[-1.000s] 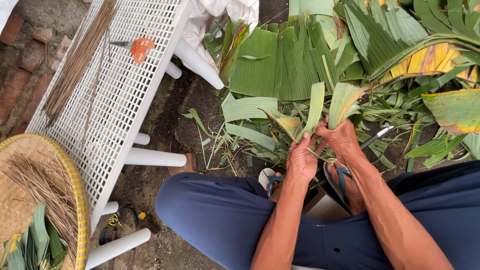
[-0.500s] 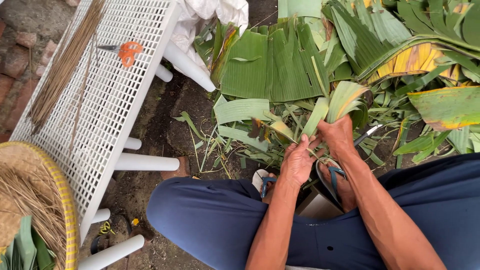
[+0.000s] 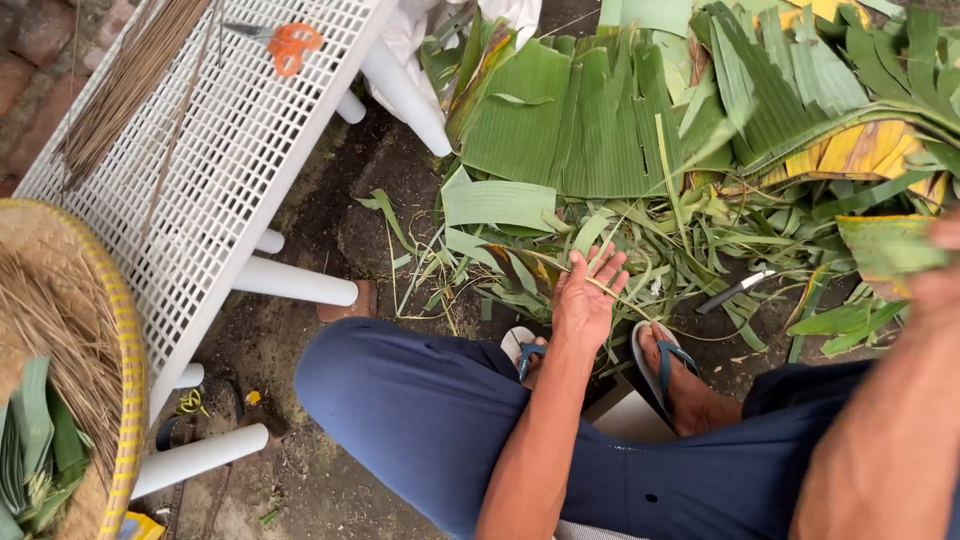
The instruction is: Tearing banana leaves into narrow strips by hand.
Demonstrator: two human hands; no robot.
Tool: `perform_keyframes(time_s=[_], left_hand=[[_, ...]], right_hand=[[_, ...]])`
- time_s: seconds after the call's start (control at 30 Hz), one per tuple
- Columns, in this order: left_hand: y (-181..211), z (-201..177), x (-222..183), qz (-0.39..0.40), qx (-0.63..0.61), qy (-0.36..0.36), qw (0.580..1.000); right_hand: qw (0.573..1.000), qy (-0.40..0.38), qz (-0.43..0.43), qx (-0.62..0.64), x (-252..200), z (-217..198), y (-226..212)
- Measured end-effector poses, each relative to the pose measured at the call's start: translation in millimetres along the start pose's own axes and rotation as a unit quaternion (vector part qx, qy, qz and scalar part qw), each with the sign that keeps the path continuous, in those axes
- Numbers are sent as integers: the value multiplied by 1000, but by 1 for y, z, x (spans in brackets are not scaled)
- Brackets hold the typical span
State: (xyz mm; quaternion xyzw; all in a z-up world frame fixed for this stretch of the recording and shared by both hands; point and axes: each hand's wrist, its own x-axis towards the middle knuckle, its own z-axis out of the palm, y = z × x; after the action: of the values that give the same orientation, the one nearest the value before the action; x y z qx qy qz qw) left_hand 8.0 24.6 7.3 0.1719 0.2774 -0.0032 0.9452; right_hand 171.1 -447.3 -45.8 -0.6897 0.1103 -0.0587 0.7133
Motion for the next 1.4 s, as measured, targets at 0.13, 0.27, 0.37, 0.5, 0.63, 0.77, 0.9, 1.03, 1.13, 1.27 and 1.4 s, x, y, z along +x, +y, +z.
perform_keyframes(time_s=[0.13, 0.27, 0.37, 0.5, 0.63, 0.77, 0.9, 1.03, 1.13, 1.27, 1.4], left_hand=[[-8, 1, -3, -17, 42, 9, 999], [-16, -2, -6, 14, 153, 1, 988], [-26, -9, -4, 19, 186, 10, 982], [-29, -10, -7, 5, 211, 16, 977], [-21, -1, -16, -18, 181, 3, 983], [-23, -13, -6, -13, 152, 9, 988], [-31, -23, 1, -35, 165, 4, 986], [-17, -5, -11, -80, 162, -5, 984], [10, 6, -24, -123, 229, -5, 965], [36, 10, -28, -136, 345, 28, 928], [45, 12, -22, -137, 268, -38, 953]], right_hand=[[994, 77, 73, 31, -162, 221, -129], [976, -52, 185, 100, -202, 290, -124], [967, -70, 225, 100, -209, 309, -103], [969, -42, 229, 80, -207, 314, -98], [963, -11, 245, 110, -211, 318, -92], [958, -15, 262, 112, -223, 329, -120], [959, -25, 257, 120, -213, 326, -82], [961, -29, 227, 153, -221, 324, -123], [972, -66, 185, 126, -212, 311, -110], [972, -163, 147, 79, -210, 301, -105], [950, -282, 125, 52, -205, 291, -84]])
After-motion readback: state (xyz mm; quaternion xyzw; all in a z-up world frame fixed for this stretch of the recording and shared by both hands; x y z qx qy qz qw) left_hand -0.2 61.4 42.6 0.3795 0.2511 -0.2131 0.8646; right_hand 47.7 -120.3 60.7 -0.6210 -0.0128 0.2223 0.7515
